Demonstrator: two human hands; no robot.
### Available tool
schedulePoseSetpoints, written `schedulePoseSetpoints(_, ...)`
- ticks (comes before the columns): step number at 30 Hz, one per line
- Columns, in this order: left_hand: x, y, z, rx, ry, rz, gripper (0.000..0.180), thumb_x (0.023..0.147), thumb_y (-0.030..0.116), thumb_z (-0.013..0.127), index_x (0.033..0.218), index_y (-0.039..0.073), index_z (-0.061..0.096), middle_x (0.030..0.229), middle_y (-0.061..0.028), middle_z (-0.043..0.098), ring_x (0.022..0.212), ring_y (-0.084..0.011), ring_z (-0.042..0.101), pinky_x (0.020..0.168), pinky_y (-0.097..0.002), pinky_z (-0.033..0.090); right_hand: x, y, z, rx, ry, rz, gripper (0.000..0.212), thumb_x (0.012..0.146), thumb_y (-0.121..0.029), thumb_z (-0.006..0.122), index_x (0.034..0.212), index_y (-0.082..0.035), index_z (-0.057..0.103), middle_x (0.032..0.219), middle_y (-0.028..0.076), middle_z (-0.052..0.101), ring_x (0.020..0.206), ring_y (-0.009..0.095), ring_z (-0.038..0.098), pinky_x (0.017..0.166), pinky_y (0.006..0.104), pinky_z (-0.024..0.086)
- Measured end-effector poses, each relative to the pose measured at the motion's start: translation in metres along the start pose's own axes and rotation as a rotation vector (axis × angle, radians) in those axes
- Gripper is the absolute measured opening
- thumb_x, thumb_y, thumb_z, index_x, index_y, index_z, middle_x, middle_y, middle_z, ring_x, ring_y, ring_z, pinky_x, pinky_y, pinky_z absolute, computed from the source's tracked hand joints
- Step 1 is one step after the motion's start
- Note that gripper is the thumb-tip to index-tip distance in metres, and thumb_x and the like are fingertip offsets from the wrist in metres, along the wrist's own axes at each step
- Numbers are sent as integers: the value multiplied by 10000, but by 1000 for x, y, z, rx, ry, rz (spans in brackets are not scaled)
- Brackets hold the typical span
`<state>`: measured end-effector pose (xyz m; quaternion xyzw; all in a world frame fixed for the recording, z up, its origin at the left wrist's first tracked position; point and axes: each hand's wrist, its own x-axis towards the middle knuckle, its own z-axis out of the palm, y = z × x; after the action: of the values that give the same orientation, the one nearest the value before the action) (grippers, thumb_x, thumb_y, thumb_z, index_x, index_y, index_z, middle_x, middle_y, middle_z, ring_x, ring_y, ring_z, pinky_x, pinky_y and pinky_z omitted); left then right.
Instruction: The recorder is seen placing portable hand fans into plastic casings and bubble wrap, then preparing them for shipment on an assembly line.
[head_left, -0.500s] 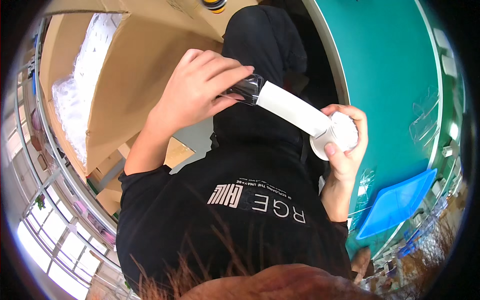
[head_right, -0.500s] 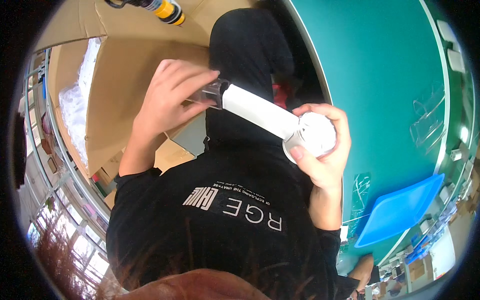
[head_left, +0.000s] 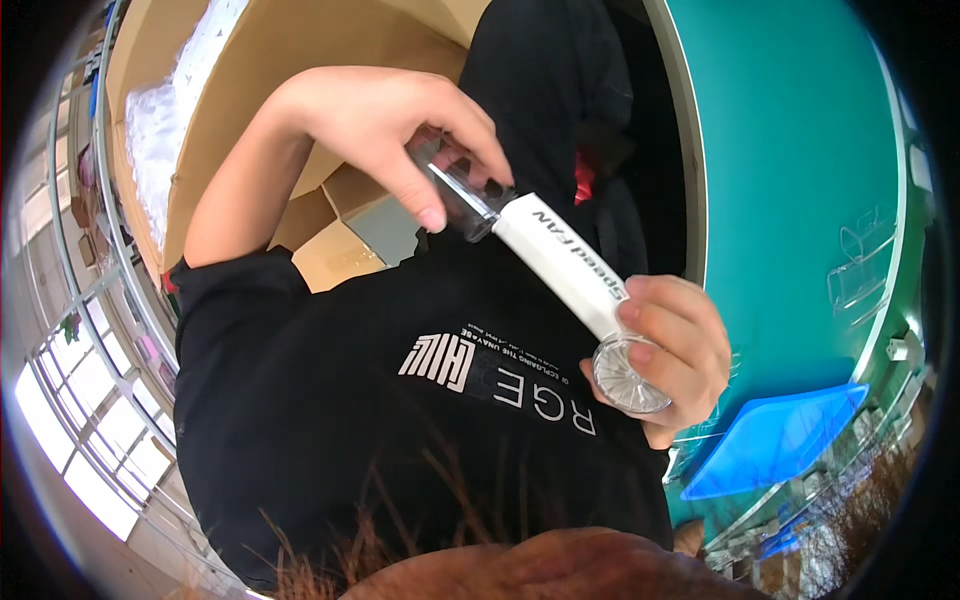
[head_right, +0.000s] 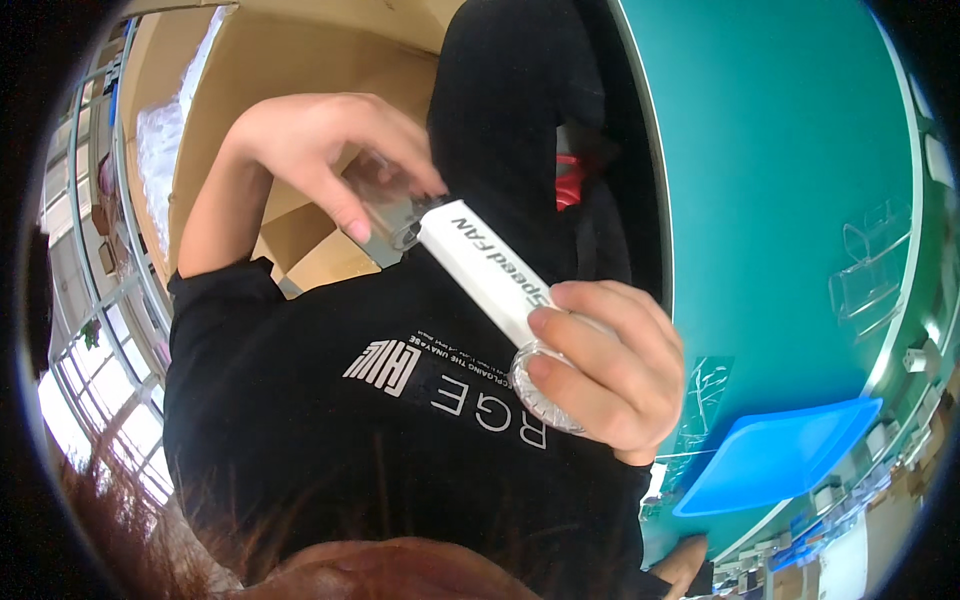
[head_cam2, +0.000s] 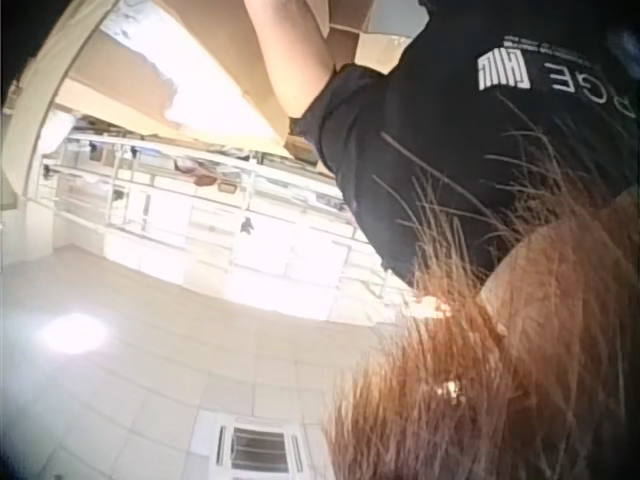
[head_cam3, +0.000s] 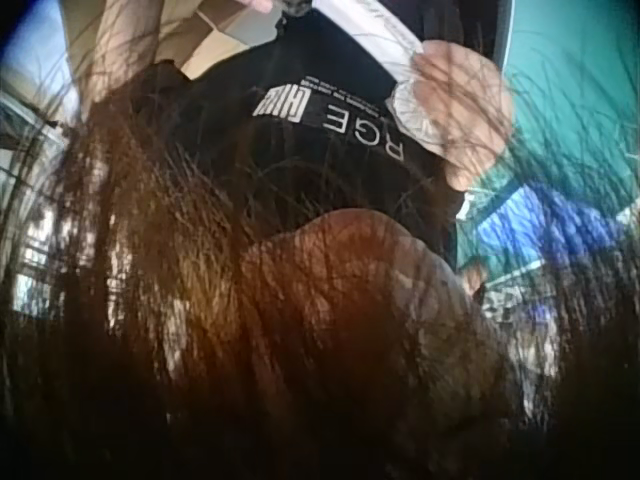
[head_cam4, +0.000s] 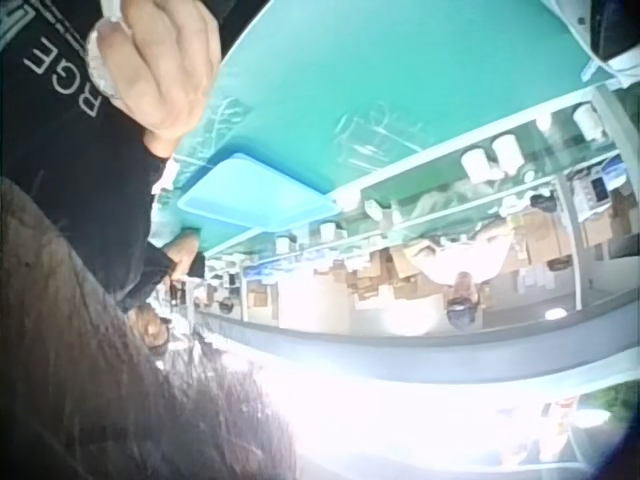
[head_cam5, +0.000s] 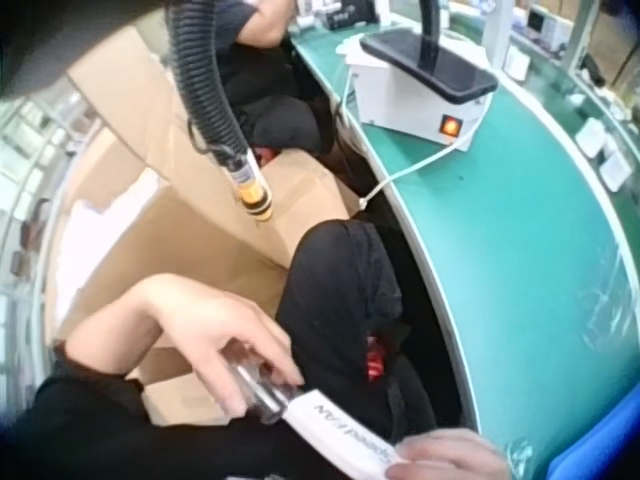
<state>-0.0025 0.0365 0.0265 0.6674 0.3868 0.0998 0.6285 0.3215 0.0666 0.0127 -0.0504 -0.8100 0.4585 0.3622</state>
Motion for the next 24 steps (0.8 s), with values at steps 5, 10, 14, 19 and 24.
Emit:
schedulePoseSetpoints(5,7,1,0,-132,-49,-120,711,638,360,846,1177,-17,575,952,-99,628,747,-170,592,617,-249,479,-11,18,13,194,114,-52,561,592,-71,841,1051,-36,519,988,187,619,867,360,643,680,395,550)
schedulePoseSetpoints(10,17,25,-3,-267,-20,-130,735,684,332,820,1250,-13,504,1006,-120,615,897,-151,588,716,-248,509,-27,20,13,446,296,127,630,615,-163,843,1093,-22,458,978,218,603,829,342,638,697,382,546)
schedulePoseSetpoints(14,21,25,3,-466,127,-110,672,831,431,652,1301,-8,453,1151,-153,575,1004,-209,575,811,-327,512,-36,25,22,385,462,70,686,607,-199,852,1115,-25,425,1006,221,571,860,352,630,716,392,546)
schedulePoseSetpoints(19,39,71,16,-443,372,-107,1246,588,931,416,1399,-8,300,1403,-251,358,1303,-367,384,1002,-494,391,-36,26,45,809,744,587,837,664,-500,778,1225,-22,381,1233,257,506,1025,396,604,857,485,521)
schedulePoseSetpoints(24,52,73,46,-150,405,-16,1156,620,879,496,1361,4,350,1349,-203,444,1231,-296,467,971,-395,404,-18,21,60,1065,603,711,792,693,-441,758,1253,-40,366,1224,270,506,1063,362,589,898,437,495)
